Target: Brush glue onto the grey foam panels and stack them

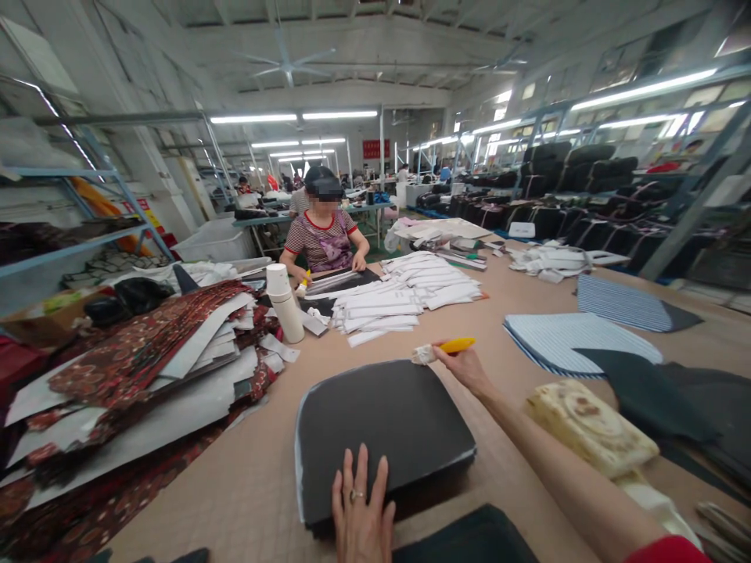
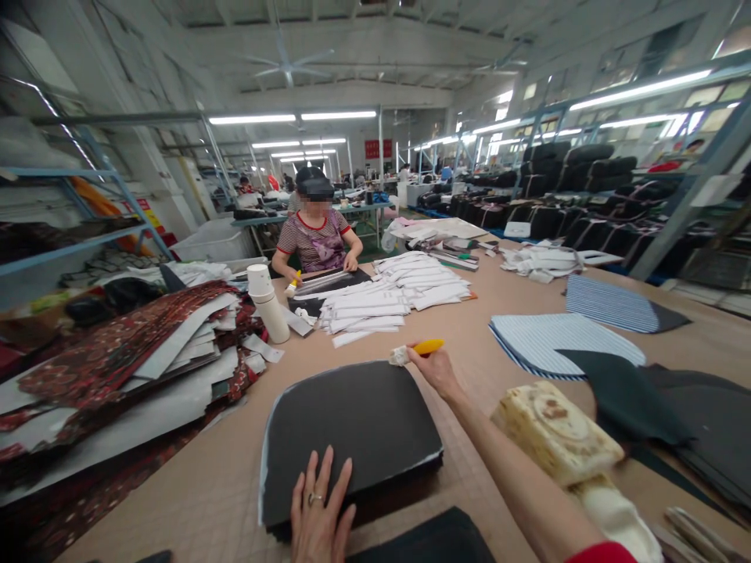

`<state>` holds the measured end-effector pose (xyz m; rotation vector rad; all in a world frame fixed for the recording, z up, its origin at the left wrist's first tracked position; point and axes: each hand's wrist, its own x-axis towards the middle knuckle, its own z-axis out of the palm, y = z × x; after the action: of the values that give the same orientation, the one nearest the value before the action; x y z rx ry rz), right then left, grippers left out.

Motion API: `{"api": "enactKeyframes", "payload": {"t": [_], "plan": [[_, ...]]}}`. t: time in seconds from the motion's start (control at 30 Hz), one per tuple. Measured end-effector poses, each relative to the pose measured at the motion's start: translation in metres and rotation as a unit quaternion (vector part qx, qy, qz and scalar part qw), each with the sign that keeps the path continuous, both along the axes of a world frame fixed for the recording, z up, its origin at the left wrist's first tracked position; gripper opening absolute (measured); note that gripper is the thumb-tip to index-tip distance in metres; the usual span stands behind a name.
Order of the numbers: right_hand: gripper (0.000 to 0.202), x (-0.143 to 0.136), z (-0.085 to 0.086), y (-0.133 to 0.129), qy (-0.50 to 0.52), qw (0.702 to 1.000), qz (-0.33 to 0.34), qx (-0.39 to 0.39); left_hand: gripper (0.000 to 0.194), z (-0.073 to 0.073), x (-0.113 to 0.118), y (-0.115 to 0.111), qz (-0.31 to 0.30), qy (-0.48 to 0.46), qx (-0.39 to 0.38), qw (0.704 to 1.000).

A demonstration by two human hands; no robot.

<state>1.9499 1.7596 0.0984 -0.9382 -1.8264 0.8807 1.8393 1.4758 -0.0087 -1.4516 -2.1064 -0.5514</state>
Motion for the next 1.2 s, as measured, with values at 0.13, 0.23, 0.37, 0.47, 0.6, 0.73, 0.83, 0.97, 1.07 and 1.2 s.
{"api": "enactKeyframes", "payload": {"t": [0.13, 0.23, 0.37, 0.47, 0.6, 0.73, 0.83, 0.97, 1.07, 1.2], "plan": [[0.034, 0.014, -0.004, -0.014, -0.02, 0.998, -0.057, 0.023, 0.058, -0.005, -0.001, 0.0, -0.01, -0.012, 0.016, 1.0], [0.032, 0.027, -0.004, -0.028, -0.044, 0.995, -0.084, 0.039, 0.058, -0.01, -0.004, 0.001, -0.022, -0.005, 0.029, 0.999], [0.031, 0.044, -0.006, -0.054, -0.071, 0.99, -0.106, 0.052, 0.057, -0.01, -0.007, 0.001, -0.037, -0.004, 0.027, 0.999], [0.033, 0.059, -0.008, -0.08, -0.092, 0.986, -0.13, 0.052, 0.054, -0.006, -0.009, -0.001, -0.041, -0.019, 0.012, 0.999], [0.034, 0.088, -0.016, -0.128, -0.105, 0.983, -0.141, 0.059, 0.053, -0.002, -0.006, -0.001, -0.064, -0.06, -0.008, 0.996], [0.034, 0.114, -0.017, -0.182, -0.095, 0.974, -0.198, 0.06, 0.045, 0.015, -0.003, -0.002, -0.089, -0.187, -0.01, 0.978], [0.038, 0.115, 0.001, -0.211, -0.063, 0.976, -0.207, 0.0, 0.038, 0.04, -0.021, -0.011, -0.123, -0.353, 0.017, 0.927], [0.04, 0.083, 0.028, -0.227, 0.047, 0.99, -0.081, -0.107, 0.045, 0.058, -0.077, -0.034, -0.118, -0.455, 0.057, 0.881], [0.037, 0.039, 0.028, -0.237, 0.09, 0.983, 0.017, -0.161, 0.05, 0.054, -0.11, -0.05, -0.136, -0.488, 0.047, 0.861], [0.038, -0.027, 0.006, -0.261, 0.048, 0.973, 0.116, -0.194, 0.051, 0.042, -0.122, -0.056, -0.174, -0.51, 0.034, 0.842]]}}
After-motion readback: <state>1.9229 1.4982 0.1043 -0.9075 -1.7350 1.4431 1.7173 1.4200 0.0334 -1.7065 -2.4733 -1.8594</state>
